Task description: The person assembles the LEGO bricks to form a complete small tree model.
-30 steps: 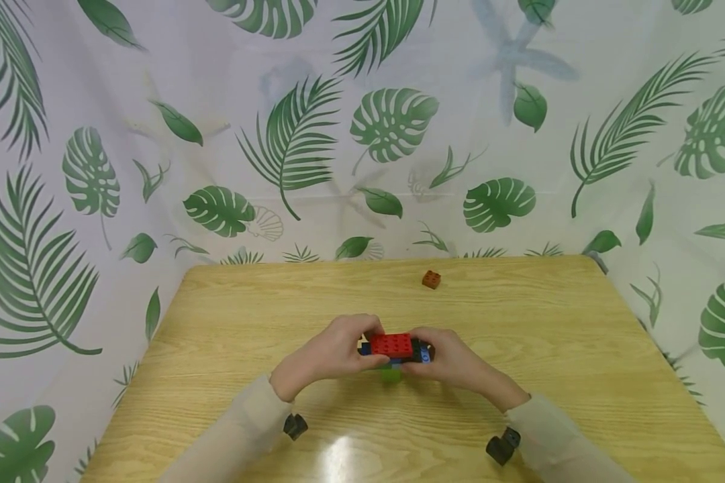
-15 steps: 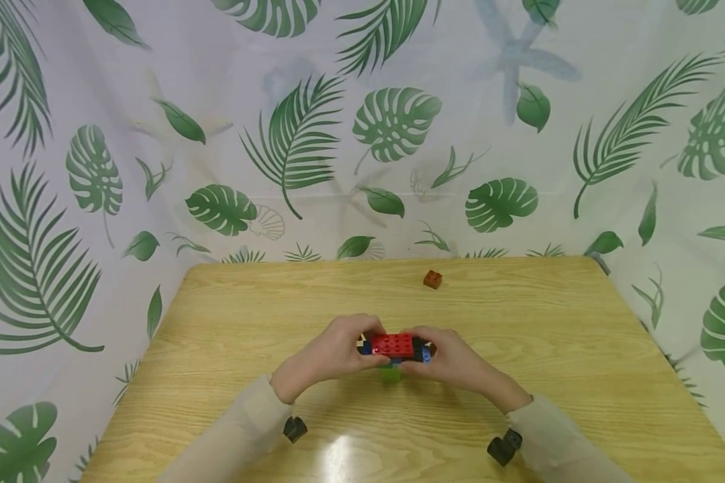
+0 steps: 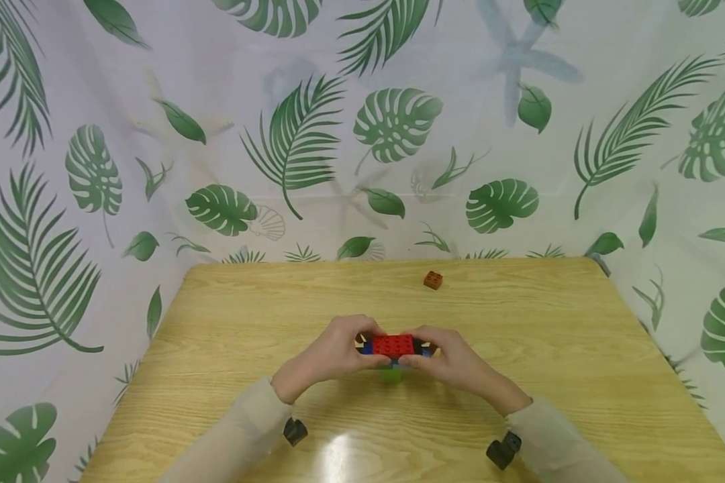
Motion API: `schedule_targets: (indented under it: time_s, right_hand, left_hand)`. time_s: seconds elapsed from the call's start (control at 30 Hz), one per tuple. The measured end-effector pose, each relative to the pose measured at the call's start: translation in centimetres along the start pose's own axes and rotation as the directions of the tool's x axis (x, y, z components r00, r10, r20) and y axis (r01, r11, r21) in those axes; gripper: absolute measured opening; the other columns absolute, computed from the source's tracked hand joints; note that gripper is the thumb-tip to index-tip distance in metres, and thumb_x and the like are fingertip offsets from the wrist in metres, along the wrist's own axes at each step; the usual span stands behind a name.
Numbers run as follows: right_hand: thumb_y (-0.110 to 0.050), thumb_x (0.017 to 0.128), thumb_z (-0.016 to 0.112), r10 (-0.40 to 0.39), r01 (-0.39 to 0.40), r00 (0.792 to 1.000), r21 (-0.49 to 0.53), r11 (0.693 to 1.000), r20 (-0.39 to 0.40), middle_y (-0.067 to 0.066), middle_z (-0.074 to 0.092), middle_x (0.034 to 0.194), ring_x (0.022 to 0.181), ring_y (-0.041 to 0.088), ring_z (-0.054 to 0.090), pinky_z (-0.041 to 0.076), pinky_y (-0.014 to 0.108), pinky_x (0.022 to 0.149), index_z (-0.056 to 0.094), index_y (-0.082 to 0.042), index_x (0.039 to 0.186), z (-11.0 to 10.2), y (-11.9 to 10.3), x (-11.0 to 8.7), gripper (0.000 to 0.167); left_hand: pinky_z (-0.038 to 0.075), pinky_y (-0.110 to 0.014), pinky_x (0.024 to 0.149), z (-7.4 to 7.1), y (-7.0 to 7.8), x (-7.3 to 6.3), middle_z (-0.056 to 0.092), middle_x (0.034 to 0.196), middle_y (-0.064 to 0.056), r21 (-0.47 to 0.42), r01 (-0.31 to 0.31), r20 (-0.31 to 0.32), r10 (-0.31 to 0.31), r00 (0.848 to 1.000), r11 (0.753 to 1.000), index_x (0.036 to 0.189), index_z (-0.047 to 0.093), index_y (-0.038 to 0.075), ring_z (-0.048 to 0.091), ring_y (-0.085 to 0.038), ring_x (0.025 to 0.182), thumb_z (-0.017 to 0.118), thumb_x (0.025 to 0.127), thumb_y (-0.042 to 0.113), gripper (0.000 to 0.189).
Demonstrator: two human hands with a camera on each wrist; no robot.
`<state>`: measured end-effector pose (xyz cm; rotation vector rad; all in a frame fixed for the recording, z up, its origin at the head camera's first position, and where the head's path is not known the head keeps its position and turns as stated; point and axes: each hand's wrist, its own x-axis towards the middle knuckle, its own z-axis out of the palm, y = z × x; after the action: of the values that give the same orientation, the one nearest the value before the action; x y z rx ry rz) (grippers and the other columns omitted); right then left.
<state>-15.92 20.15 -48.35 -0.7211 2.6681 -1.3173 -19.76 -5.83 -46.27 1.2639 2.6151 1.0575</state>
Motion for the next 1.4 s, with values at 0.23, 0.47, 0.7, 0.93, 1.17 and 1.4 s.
schedule_targets:
  time_s: [0.23,0.47,0.7,0.93,1.17,1.4]
  right_hand:
    - [-0.033,0.099,0.075,0.024,-0.024,1.000,0.024,0.999,-0.006,-0.001,0.075,0.117,0.092,0.008,0.061,0.052,0.027,0.079,0.073,-0.016,0.131,0.3,0.4,-0.2,0.036]
    - [-0.032,0.099,0.075,0.002,-0.002,1.000,0.017,1.000,0.001,-0.003,0.074,0.111,0.088,0.008,0.060,0.052,0.028,0.078,0.074,-0.017,0.127,0.2,0.3,0.2,0.032]
    - [-0.035,0.099,0.075,0.011,-0.011,1.000,0.002,1.000,0.020,-0.003,0.074,0.111,0.089,0.006,0.060,0.054,0.027,0.079,0.074,-0.015,0.126,0.2,0.1,0.3,0.034]
    - [-0.042,0.094,0.079,0.073,-0.076,0.989,0.021,0.997,0.132,0.005,0.071,0.131,0.106,0.015,0.063,0.054,0.032,0.086,0.065,-0.014,0.143,-1.1,0.4,0.5,0.058]
    - [-0.029,0.093,0.082,0.068,-0.093,0.970,0.099,0.991,0.233,0.016,0.060,0.150,0.130,0.033,0.061,0.052,0.046,0.100,0.051,-0.013,0.155,-5.2,1.7,1.6,0.071]
    - [-0.029,0.103,0.070,0.135,-0.136,0.989,-0.016,0.991,-0.064,0.020,0.067,0.138,0.116,0.032,0.067,0.055,0.040,0.091,0.065,-0.008,0.140,-6.7,4.1,3.3,0.043]
  left_hand:
    - [0.057,-0.028,0.080,-0.1,0.3,-0.2,0.074,0.102,-0.001,0.021,-0.017,-0.007,0.017,1.000,1.000,0.111,0.075,0.011,0.063,-0.010,0.086,0.088,0.089,0.027,0.030]
    - [0.058,-0.032,0.083,0.0,0.0,-0.2,0.074,0.104,0.002,-0.055,0.019,-0.021,-0.021,1.000,0.998,0.110,0.074,0.013,0.061,-0.008,0.087,0.088,0.088,0.027,0.029]
    - [0.057,-0.028,0.085,0.6,-0.6,-0.7,0.072,0.106,0.002,-0.168,0.069,-0.037,-0.076,0.996,0.983,0.113,0.073,0.014,0.064,-0.008,0.092,0.088,0.088,0.030,0.033]
    - [0.056,-0.026,0.084,0.8,-0.6,-0.6,0.072,0.106,0.002,-0.187,0.090,-0.038,-0.098,0.994,0.978,0.114,0.073,0.015,0.064,-0.009,0.092,0.088,0.088,0.028,0.033]
    - [0.056,-0.025,0.086,1.1,-0.6,-0.3,0.073,0.109,0.002,-0.194,0.096,-0.021,-0.102,0.995,0.976,0.115,0.073,0.015,0.063,-0.010,0.094,0.088,0.089,0.029,0.033]
    - [0.056,-0.027,0.086,1.2,-0.8,-0.4,0.072,0.108,0.003,-0.208,0.112,-0.018,-0.119,0.993,0.972,0.115,0.073,0.016,0.062,-0.010,0.094,0.088,0.088,0.028,0.033]
